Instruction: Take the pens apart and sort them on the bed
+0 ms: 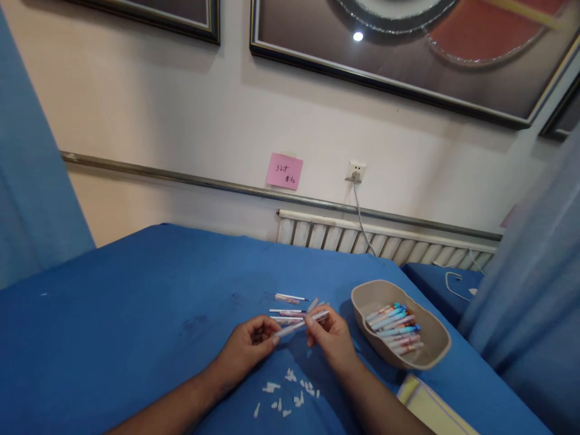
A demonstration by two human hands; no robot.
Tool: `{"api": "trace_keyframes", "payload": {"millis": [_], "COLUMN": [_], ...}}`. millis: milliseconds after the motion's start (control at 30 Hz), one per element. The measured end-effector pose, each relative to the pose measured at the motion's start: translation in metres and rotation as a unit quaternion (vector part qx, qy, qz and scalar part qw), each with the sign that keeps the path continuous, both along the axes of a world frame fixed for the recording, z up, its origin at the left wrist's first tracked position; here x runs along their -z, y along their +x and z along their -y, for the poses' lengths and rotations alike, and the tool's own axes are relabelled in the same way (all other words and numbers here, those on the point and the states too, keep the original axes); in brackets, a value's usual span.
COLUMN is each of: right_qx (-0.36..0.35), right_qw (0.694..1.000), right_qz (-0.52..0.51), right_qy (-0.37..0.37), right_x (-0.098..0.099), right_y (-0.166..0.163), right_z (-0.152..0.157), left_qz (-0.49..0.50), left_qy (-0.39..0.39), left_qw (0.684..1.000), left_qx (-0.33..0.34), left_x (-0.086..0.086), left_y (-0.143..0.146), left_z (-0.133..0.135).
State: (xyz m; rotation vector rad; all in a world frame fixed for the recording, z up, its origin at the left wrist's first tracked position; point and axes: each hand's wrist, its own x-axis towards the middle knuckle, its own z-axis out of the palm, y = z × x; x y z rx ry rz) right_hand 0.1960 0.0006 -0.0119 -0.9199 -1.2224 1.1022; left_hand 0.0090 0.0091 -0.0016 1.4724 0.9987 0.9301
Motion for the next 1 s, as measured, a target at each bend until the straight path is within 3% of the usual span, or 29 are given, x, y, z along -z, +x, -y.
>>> {"api": "trace_keyframes", "payload": {"millis": [200,367,467,633,767,1000], "right_qx": [0.024,0.163,0.265,0.37,0.354,0.32], "right_qw": [0.999,0.985,0.959,0.929,0.916,0.876], "right_qz": [0.0,-0.004,-0.063,0.007,0.15,0.287], "right_qy": [0.029,0.064,0.077,0.025,-0.115,-0.219], "right_x": [-0.022,-0.063,-0.074,-0.054,-0.033,-0.021], "right_y": [0.005,0.045,0.083,0.155,0.198,0.209], "right_z": [0.009,0.007,-0.001,-0.001,0.006,0.0], "left_qz": [-0.025,-0.035,-0.036,-0.044,-0.052,-0.056], "left_qy": [0.012,-0.016,-0.034,-0.035,-0.021,0.005], "left_qw": [0.998,0.996,0.996,0.996,0.995,0.995], "left_qx": [0.054,0.082,0.074,0.074,0.079,0.077], "left_x": [0.003,0.005,0.004,0.001,0.0,0.005], "left_y": [0.001,0.002,0.002,0.001,0.001,0.003], "left_z": [0.002,0.001,-0.002,-0.007,-0.009,-0.012]}}
